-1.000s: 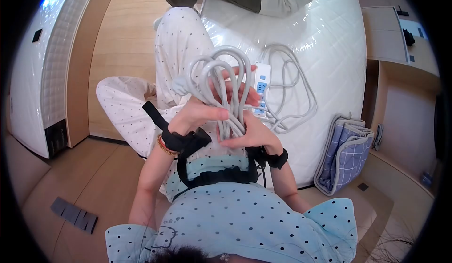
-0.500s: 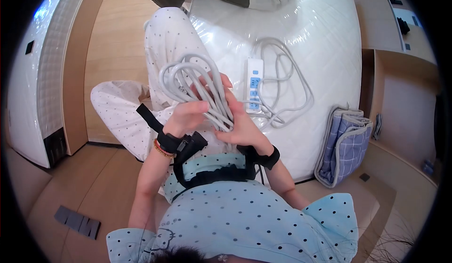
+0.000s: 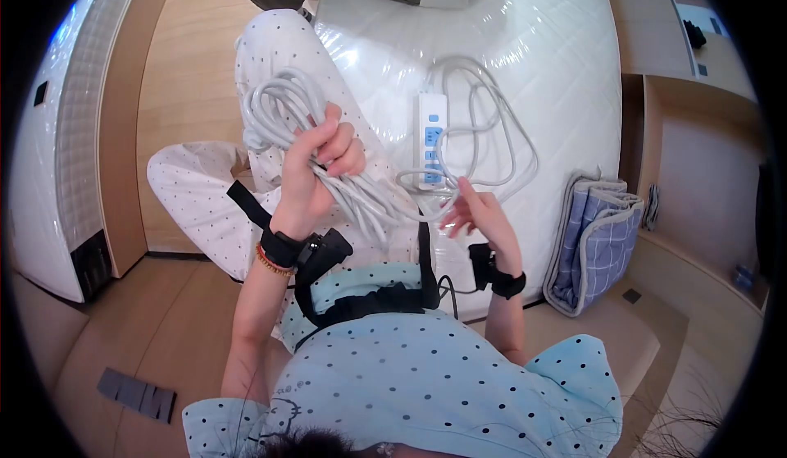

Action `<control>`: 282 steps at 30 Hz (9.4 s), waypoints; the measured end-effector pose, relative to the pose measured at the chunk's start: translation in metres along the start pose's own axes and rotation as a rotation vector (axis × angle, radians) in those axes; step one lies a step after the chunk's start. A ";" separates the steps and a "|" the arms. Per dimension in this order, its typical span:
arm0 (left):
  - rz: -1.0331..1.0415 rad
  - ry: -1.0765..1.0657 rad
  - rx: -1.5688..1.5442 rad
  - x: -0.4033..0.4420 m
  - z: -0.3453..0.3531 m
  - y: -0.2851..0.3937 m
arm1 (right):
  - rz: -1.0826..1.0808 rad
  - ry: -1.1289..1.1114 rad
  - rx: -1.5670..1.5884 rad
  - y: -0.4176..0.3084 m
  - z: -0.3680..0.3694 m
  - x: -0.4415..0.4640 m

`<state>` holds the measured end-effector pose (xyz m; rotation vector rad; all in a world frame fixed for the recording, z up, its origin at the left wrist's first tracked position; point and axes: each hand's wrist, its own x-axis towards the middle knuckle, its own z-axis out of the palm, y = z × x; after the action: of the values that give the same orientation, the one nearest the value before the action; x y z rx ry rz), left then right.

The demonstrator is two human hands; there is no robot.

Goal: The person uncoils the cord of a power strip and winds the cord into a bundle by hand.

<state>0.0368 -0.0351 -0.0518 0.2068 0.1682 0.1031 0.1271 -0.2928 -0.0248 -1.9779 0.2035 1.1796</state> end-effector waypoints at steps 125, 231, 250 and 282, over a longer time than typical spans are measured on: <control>0.442 -0.189 0.065 -0.013 0.001 0.058 | 0.100 0.736 -0.656 0.158 -0.128 0.012; -0.085 -0.033 0.507 -0.003 0.017 0.002 | -0.682 -0.201 -0.344 -0.045 0.070 0.003; 0.430 -0.005 0.302 -0.008 0.003 0.042 | -0.031 0.087 -0.279 0.034 -0.029 0.016; 0.118 -0.058 0.259 -0.012 0.027 0.008 | -0.663 -0.124 -0.367 -0.060 0.091 -0.013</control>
<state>0.0296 -0.0341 -0.0218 0.4779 0.1114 0.1925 0.0894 -0.1919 -0.0028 -2.0235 -0.7278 0.9259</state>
